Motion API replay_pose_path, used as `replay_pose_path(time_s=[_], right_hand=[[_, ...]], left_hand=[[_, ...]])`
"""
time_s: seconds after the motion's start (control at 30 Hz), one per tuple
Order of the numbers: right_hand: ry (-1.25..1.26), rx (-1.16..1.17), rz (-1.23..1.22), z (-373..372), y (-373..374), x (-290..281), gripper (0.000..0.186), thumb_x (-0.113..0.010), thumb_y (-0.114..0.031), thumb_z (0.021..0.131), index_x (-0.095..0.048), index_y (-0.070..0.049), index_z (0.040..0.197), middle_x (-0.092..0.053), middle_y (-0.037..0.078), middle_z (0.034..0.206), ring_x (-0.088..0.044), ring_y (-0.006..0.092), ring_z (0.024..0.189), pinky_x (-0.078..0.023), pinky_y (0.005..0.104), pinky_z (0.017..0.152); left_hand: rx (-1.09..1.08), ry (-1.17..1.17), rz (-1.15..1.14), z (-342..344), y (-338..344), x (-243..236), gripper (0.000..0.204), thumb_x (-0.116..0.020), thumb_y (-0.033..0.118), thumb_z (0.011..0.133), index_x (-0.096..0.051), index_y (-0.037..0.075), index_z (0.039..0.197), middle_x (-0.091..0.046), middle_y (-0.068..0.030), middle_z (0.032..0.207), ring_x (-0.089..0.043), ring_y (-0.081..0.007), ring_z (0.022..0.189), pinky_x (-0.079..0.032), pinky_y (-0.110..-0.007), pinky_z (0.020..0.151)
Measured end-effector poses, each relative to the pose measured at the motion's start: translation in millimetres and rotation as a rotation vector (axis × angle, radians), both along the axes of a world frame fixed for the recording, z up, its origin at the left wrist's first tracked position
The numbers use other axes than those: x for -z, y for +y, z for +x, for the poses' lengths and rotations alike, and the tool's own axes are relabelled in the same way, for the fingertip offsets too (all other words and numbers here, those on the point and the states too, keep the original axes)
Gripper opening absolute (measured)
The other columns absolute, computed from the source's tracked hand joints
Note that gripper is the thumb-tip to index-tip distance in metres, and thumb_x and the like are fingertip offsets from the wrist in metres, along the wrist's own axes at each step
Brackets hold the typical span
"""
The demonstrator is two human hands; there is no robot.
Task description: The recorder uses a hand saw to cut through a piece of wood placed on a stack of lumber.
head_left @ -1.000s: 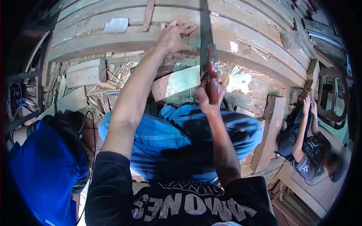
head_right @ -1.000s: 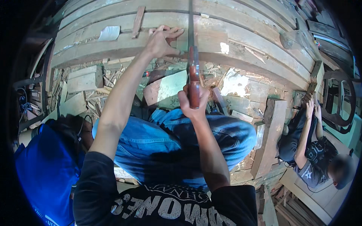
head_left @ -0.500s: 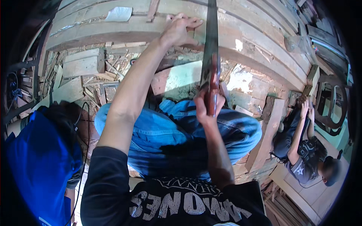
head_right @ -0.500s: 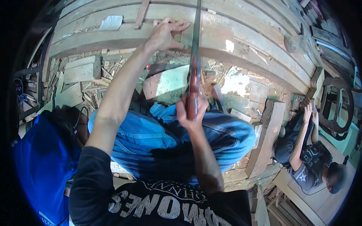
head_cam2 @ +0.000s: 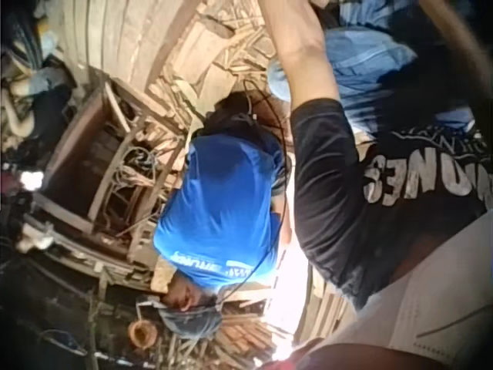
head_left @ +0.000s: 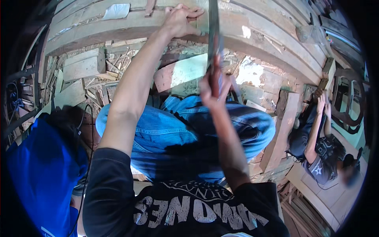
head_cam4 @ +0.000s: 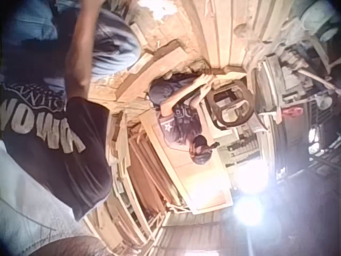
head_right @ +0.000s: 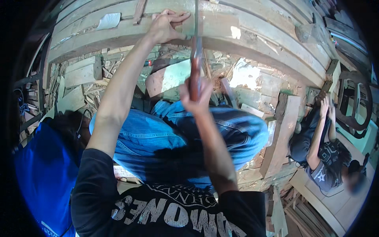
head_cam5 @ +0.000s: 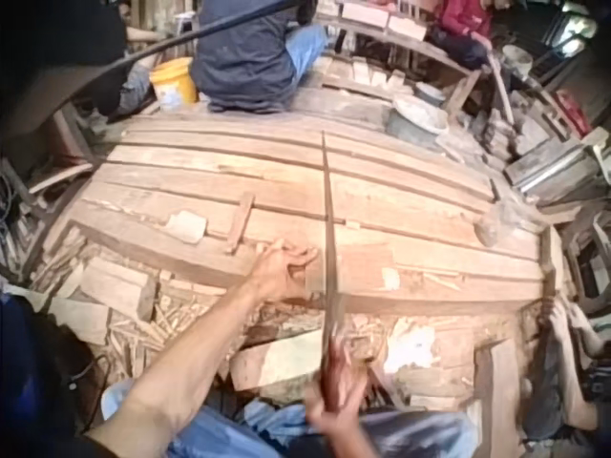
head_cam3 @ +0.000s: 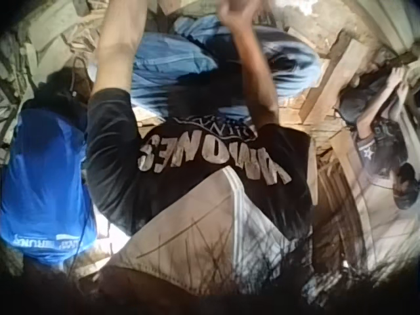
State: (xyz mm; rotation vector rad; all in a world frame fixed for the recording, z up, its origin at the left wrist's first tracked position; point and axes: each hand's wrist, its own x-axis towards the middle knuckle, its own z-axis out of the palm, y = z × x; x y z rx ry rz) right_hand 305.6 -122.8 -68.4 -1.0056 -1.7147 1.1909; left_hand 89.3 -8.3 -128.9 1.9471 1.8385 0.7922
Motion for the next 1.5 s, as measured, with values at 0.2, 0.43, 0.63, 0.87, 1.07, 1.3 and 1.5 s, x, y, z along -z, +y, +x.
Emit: replay_pose_path(time_s=[0.2,0.43,0.63,0.87,1.07,1.3,1.5], right_hand=[[-0.075,0.029,-0.089,-11.8,19.1,-15.1,0.016,-0.059,-0.005,0.076,-0.06,0.002,0.09,-0.047,-0.002,0.056,-0.044,0.0072,0.049,-0.036,0.0235,0.045],[-0.054,0.048,0.121,-6.5,-5.6,-21.3,0.053,-0.054,-0.003,0.076,-0.053,0.002,0.129,-0.047,-0.002,0.06,-0.04,0.0052,0.05,-0.032,0.0228,0.046],[0.066,0.126,0.067,-2.1,-13.0,0.9,0.035,-0.057,-0.002,0.068,-0.063,0.006,0.102,-0.043,-0.002,0.054,-0.038,0.0052,0.047,-0.033,0.0214,0.046],[-0.001,0.085,-0.145,-19.0,34.6,-21.5,0.019,-0.062,-0.003,0.073,-0.046,-0.005,0.062,-0.042,-0.003,0.051,-0.039,0.0064,0.047,-0.035,0.0245,0.045],[-0.005,0.106,-0.069,-5.4,-2.1,-23.2,0.016,-0.061,-0.003,0.068,-0.047,-0.003,0.061,-0.041,-0.004,0.052,-0.037,0.004,0.047,-0.032,0.0222,0.044],[0.158,0.112,-0.04,-17.5,-8.4,-22.3,0.006,-0.056,0.002,0.066,-0.053,-0.002,0.063,-0.05,0.003,0.054,-0.043,0.0058,0.049,-0.035,0.0212,0.048],[-0.061,0.087,-0.149,-13.7,28.7,-8.6,0.006,-0.061,-0.005,0.07,-0.057,0.0,0.072,-0.046,0.001,0.052,-0.043,0.0096,0.047,-0.037,0.0264,0.047]], left_hand=[[-0.021,0.06,0.012,-12.0,2.6,0.9,0.08,-0.084,0.036,0.054,-0.057,0.035,0.129,-0.057,0.0073,0.133,-0.05,-0.0167,0.112,-0.026,-0.039,0.105],[-0.012,0.001,0.03,-11.8,2.8,2.6,0.079,-0.083,0.04,0.054,-0.058,0.032,0.129,-0.057,0.0071,0.133,-0.049,-0.0162,0.115,-0.026,-0.036,0.105],[-0.029,0.051,-0.003,0.1,3.0,-3.5,0.08,-0.084,0.036,0.054,-0.058,0.03,0.129,-0.056,0.0051,0.134,-0.049,-0.0151,0.115,-0.026,-0.036,0.106],[-0.014,0.009,0.038,-2.4,1.6,-2.9,0.078,-0.084,0.036,0.054,-0.06,0.028,0.127,-0.058,0.0064,0.132,-0.05,-0.0154,0.114,-0.026,-0.038,0.105],[0.006,0.032,0.048,-4.3,2.8,0.8,0.079,-0.084,0.039,0.053,-0.059,0.03,0.128,-0.059,0.0056,0.131,-0.05,-0.0166,0.113,-0.027,-0.04,0.105],[-0.034,0.022,0.073,-9.3,-3.4,5.1,0.08,-0.085,0.036,0.052,-0.06,0.028,0.127,-0.062,0.005,0.127,-0.051,-0.0156,0.11,-0.03,-0.04,0.099],[-0.037,0.101,0.061,-3.8,5.4,-1.4,0.078,-0.084,0.038,0.054,-0.06,0.032,0.128,-0.059,0.0055,0.131,-0.053,-0.0161,0.108,-0.029,-0.037,0.104]])
